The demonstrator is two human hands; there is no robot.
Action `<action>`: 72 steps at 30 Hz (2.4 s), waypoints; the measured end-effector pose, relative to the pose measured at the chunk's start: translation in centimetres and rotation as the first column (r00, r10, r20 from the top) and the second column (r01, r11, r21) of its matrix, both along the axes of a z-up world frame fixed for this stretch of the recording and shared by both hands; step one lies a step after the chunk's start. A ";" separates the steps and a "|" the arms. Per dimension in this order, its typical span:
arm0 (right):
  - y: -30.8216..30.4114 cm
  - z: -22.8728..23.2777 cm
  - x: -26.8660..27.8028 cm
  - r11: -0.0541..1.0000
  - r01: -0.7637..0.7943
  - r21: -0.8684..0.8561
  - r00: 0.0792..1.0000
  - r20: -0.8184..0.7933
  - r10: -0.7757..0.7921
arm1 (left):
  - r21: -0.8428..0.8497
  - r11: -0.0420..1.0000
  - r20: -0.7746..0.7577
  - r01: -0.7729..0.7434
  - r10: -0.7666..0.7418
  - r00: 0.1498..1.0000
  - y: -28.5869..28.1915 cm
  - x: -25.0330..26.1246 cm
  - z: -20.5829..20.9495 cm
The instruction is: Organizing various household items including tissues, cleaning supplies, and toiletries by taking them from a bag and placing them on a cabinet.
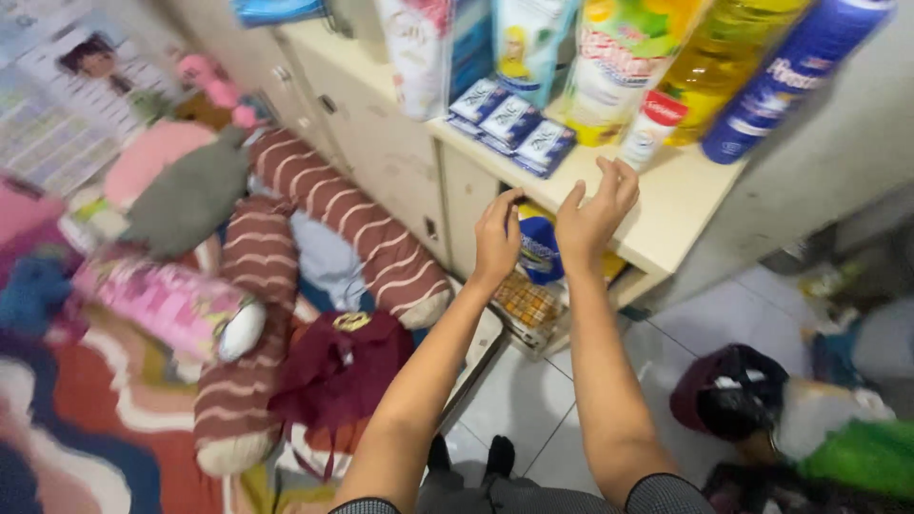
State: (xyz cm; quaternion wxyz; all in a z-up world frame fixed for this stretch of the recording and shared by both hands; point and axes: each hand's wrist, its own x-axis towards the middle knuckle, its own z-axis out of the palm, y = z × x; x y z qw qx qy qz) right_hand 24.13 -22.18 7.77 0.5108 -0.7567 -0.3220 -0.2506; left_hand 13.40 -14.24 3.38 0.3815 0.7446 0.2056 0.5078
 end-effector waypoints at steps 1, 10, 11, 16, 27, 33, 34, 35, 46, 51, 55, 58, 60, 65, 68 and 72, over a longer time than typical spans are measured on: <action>1.7 -0.5 -1.4 0.999 -0.037 -0.004 0.999 -0.002 0.037 | -0.004 0.999 -0.002 -0.037 0.037 0.999 0.8 -1.5 -0.3; 12.5 -9.6 -19.1 0.842 -0.537 -0.042 0.843 -0.053 0.535 | -0.006 0.928 -0.027 -0.372 0.372 0.928 8.2 -19.2 -7.8; 13.3 -11.4 -21.1 0.812 -0.581 -0.060 0.813 -0.098 0.574 | -0.012 0.915 -0.036 -0.403 0.403 0.915 8.6 -21.5 -9.3; 17.0 -23.8 -29.8 0.697 -0.713 -0.077 0.700 -0.138 0.701 | -0.052 0.847 -0.129 -0.529 0.519 0.845 9.8 -32.1 -19.4; 18.5 -62.0 -41.0 0.606 -0.759 -0.239 0.635 -0.479 0.606 | -0.134 0.766 -0.582 -0.628 0.452 0.676 11.0 -44.8 -58.8; 21.5 -83.4 -41.2 0.538 -0.746 -0.393 0.659 -0.557 0.506 | -0.023 0.806 -0.763 -0.591 0.368 0.531 13.8 -43.7 -75.2; 22.1 -85.0 -41.4 0.539 -0.745 -0.393 0.659 -0.556 0.506 | -0.022 0.806 -0.763 -0.591 0.369 0.532 15.1 -43.5 -76.6; 22.7 -86.4 -41.5 0.503 -0.758 -0.415 0.649 -0.556 0.518 | -0.036 0.800 -0.811 -0.599 0.327 0.486 16.4 -43.2 -77.8; 25.6 -97.9 -39.8 0.439 -0.712 -0.548 0.678 -0.373 0.633 | -0.167 0.760 -0.958 -0.629 0.027 0.286 20.9 -40.2 -84.4; 23.7 -87.7 -40.9 0.551 -0.828 -0.102 0.451 -0.705 0.547 | -0.135 0.689 -0.719 -0.712 0.426 0.549 18.9 -39.8 -81.2; 24.1 -81.3 -42.1 0.558 -0.820 -0.125 0.411 -0.807 0.423 | -0.386 0.549 -0.543 -0.741 0.514 0.664 15.6 -40.4 -70.0; 23.2 -73.9 -43.3 0.571 -0.820 -0.028 0.226 -0.933 0.279 | -0.789 0.301 -0.342 -0.535 0.508 0.790 13.7 -41.2 -65.0; 22.9 -69.6 -44.0 0.648 -0.761 0.035 0.120 -0.974 0.193 | -0.957 0.271 0.046 -0.103 0.495 0.867 12.7 -42.2 -59.7; 21.8 -51.7 -43.2 0.579 -0.676 0.456 -0.299 -0.888 0.349 | -0.883 0.347 0.438 0.317 0.362 0.823 11.1 -44.5 -46.5; 21.0 -41.8 -43.0 0.484 -0.633 0.604 -0.361 -0.784 0.506 | -0.841 0.385 0.494 0.381 0.258 0.830 11.5 -44.7 -40.7; 19.1 -29.9 -42.2 0.334 -0.606 0.722 -0.286 -0.590 0.755 | -0.918 0.364 0.237 0.158 0.184 0.954 11.7 -43.5 -27.9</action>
